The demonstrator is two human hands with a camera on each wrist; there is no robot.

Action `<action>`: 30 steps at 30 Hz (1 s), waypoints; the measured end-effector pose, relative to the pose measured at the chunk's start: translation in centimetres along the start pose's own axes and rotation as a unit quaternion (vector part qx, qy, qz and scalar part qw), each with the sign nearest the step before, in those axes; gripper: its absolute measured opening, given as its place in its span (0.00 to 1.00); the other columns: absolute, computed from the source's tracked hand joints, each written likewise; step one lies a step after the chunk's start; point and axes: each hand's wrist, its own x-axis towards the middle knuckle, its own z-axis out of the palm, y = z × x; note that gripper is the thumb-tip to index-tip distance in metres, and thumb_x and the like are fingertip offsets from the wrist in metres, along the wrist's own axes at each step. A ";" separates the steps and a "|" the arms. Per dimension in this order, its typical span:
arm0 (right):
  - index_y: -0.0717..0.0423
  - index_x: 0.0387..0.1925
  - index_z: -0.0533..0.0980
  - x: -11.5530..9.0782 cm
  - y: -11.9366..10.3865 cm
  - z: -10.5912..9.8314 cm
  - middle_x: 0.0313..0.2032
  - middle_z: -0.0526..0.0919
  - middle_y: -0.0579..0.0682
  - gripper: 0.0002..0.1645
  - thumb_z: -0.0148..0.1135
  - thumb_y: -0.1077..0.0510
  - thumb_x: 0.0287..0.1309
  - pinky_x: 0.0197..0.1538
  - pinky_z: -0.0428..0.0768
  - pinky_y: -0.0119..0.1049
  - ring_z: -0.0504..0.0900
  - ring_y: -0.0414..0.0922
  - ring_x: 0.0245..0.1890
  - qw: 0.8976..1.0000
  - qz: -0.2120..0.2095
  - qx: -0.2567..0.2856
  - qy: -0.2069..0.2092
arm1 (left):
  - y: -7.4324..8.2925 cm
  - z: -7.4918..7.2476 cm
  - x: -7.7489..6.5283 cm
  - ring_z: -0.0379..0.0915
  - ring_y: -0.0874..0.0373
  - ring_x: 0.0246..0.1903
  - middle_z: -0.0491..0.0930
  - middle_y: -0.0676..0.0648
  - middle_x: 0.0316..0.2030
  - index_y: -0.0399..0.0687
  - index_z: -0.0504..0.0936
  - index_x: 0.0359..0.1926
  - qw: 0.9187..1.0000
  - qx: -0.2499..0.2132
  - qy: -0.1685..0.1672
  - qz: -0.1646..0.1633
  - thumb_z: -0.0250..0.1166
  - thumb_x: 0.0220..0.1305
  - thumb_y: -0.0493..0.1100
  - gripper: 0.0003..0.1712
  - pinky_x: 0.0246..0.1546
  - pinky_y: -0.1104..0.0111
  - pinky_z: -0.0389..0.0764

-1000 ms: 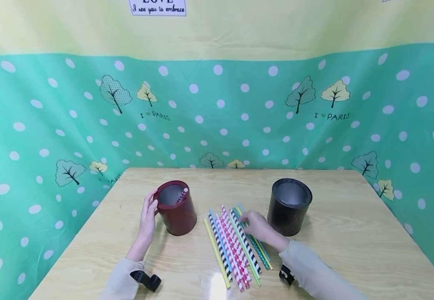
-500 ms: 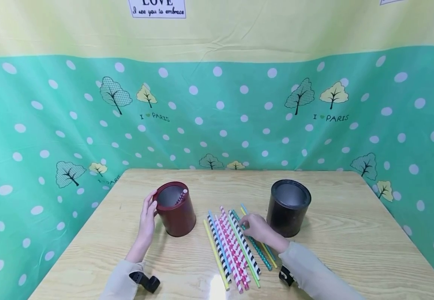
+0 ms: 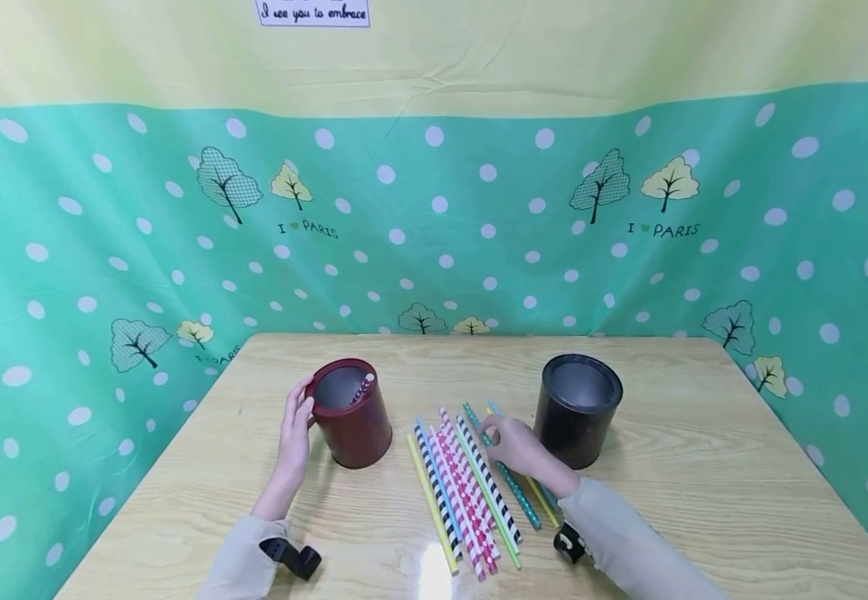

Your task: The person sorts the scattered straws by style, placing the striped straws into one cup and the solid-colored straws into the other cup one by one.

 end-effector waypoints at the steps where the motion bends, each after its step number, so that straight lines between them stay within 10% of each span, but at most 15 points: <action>1: 0.62 0.42 0.75 0.0 -0.2 -0.1 0.23 0.73 0.47 0.17 0.59 0.68 0.45 0.23 0.67 0.30 0.68 0.40 0.21 1.000 0.001 0.006 0.007 | 0.0 0.0 0.0 0.58 0.59 0.55 0.63 0.38 0.57 0.41 0.61 0.60 1.000 0.000 0.000 -0.001 0.45 0.66 0.44 0.23 0.51 0.76 0.59; 16: 0.62 0.46 0.71 0.2 -3.9 -0.4 0.33 0.77 0.56 0.19 0.58 0.68 0.50 0.30 0.78 0.35 0.77 0.48 0.29 0.982 -0.012 0.164 0.090 | 0.2 0.1 0.0 0.58 0.57 0.55 0.64 0.37 0.57 0.41 0.60 0.61 1.000 -0.003 0.001 -0.001 0.44 0.67 0.41 0.22 0.50 0.77 0.59; 30: 0.58 0.56 0.61 0.4 -8.7 -0.9 0.40 0.75 0.60 0.31 0.56 0.69 0.49 0.39 0.76 0.34 0.76 0.41 0.33 0.931 -0.002 0.334 0.145 | 0.4 0.1 -0.1 0.59 0.58 0.54 0.63 0.36 0.56 0.40 0.59 0.61 1.000 0.003 0.001 -0.003 0.44 0.67 0.40 0.22 0.50 0.78 0.59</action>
